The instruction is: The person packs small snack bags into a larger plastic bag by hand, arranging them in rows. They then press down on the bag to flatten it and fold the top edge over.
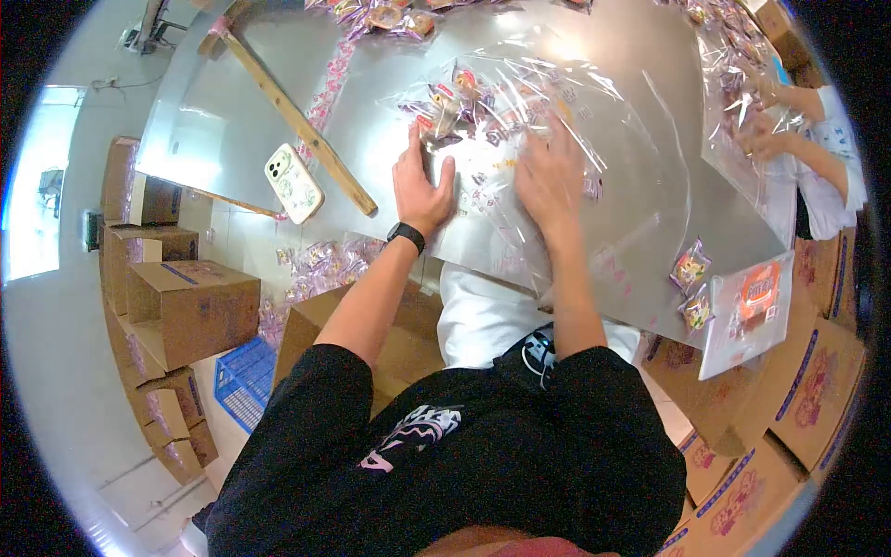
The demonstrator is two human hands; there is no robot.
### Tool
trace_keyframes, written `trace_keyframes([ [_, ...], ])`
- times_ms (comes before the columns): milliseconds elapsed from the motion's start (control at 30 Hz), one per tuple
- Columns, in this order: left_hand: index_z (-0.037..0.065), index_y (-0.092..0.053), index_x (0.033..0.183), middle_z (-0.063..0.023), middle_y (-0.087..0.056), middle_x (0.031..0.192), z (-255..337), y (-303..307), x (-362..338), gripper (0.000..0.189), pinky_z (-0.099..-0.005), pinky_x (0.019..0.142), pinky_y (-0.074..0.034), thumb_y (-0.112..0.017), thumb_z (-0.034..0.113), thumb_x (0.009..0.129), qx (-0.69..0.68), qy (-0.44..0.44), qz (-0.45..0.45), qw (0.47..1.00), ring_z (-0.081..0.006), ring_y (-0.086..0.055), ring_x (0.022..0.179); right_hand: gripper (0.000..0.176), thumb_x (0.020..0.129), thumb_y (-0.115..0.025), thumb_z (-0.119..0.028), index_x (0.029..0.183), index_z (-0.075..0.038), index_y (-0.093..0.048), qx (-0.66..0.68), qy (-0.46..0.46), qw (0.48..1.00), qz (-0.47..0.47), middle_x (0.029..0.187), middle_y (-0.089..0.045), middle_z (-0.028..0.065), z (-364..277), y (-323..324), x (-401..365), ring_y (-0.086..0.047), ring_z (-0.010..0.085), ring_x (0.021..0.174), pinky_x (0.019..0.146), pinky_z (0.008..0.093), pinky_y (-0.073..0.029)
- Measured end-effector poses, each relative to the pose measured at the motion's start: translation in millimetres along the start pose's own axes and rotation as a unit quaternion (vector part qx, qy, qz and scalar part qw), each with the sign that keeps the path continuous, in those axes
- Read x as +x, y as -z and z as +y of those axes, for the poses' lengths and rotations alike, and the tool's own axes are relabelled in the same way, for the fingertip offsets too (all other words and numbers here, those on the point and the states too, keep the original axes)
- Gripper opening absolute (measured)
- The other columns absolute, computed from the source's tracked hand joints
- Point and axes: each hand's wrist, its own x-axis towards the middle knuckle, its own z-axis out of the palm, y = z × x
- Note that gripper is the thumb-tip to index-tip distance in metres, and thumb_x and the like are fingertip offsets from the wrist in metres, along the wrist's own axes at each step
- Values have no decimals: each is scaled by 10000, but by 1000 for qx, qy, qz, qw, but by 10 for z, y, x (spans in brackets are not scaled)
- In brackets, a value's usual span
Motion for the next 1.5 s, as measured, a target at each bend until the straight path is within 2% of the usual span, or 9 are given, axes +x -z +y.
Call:
trace_keyframes([
  [233, -19, -299, 1607, -219, -655, 1160, 2, 11, 11, 847, -459, 1016, -426, -700, 278, 922, -7, 10, -14, 1000, -359, -602, 1065, 651, 902, -729, -416, 1359, 30, -601, -106, -205, 973, 6, 1414, -549, 311, 320, 365, -394, -494, 442, 1356, 1142, 521, -391],
  [367, 3, -293, 1616, -220, -651, 1153, -10, 3, 2, 849, -459, 1018, -428, -699, 282, 925, -5, 19, -21, 1000, -363, -596, 1068, 681, 830, -847, -323, 1331, 60, -589, 129, -238, 963, 0, 1331, -617, 291, 360, 350, -310, -610, 369, 1241, 1059, 451, -483],
  [533, 21, -291, 1622, -225, -652, 1169, -25, 15, 15, 852, -461, 1027, -427, -702, 284, 923, -18, 31, -33, 999, -378, -592, 1069, 653, 775, -878, -95, 1329, 69, -573, 410, -241, 873, 108, 1288, -662, 221, 249, -66, 35, -687, 276, 1114, 936, 372, -555],
  [633, 13, -292, 1618, -226, -654, 1189, -25, 17, 9, 853, -466, 1031, -427, -705, 282, 922, -6, 30, -30, 999, -378, -594, 1077, 629, 780, -834, -20, 1357, -2, -583, 597, -250, 761, 52, 1252, -658, 151, 134, -50, 228, -673, 209, 1079, 868, 332, -541],
  [733, 5, -296, 1613, -226, -657, 1204, -27, 20, 26, 846, -466, 1033, -428, -705, 273, 923, 6, 1, -26, 1000, -377, -596, 1086, 437, 798, -745, 31, 1225, -48, -691, 331, -178, 913, 156, 1249, -664, 133, 252, -260, 223, -679, 211, 1070, 835, 295, -537],
  [833, -1, -305, 1608, -228, -653, 1230, -11, 31, 20, 832, -460, 1036, -427, -701, 264, 926, 0, 12, -28, 1000, -372, -595, 1103, 339, 801, -716, 0, 1130, -77, -738, 180, -63, 965, 182, 1237, -667, 137, 511, -441, 140, -679, 229, 1076, 849, 299, -539],
  [933, 2, -314, 1605, -228, -647, 1246, 38, 45, 15, 831, -454, 1042, -421, -706, 263, 920, 3, 15, -25, 1000, -370, -592, 1110, 253, 836, -744, -9, 1086, -45, -746, 366, -148, 917, 65, 1281, -637, 163, 424, -266, 80, -643, 284, 1109, 977, 429, -521],
  [1233, -12, -329, 1594, -248, -615, 1351, 24, 40, 18, 821, -460, 1068, -405, -700, 257, 913, 17, 19, -27, 999, -388, -583, 1168, 603, 802, -788, -614, 1043, -61, -786, 113, -189, 975, 3, 1091, -728, 171, 204, -147, 160, -691, 336, 1023, 943, 466, -509],
  [1500, -39, -337, 1580, -263, -594, 1391, 70, 72, 46, 821, -458, 1085, -396, -703, 253, 906, 4, 28, -38, 999, -383, -579, 1200, 423, 880, -764, -373, 1154, -50, -773, 260, -222, 937, 72, 989, -765, 172, 106, -283, 443, -729, 326, 885, 856, 426, -558],
])
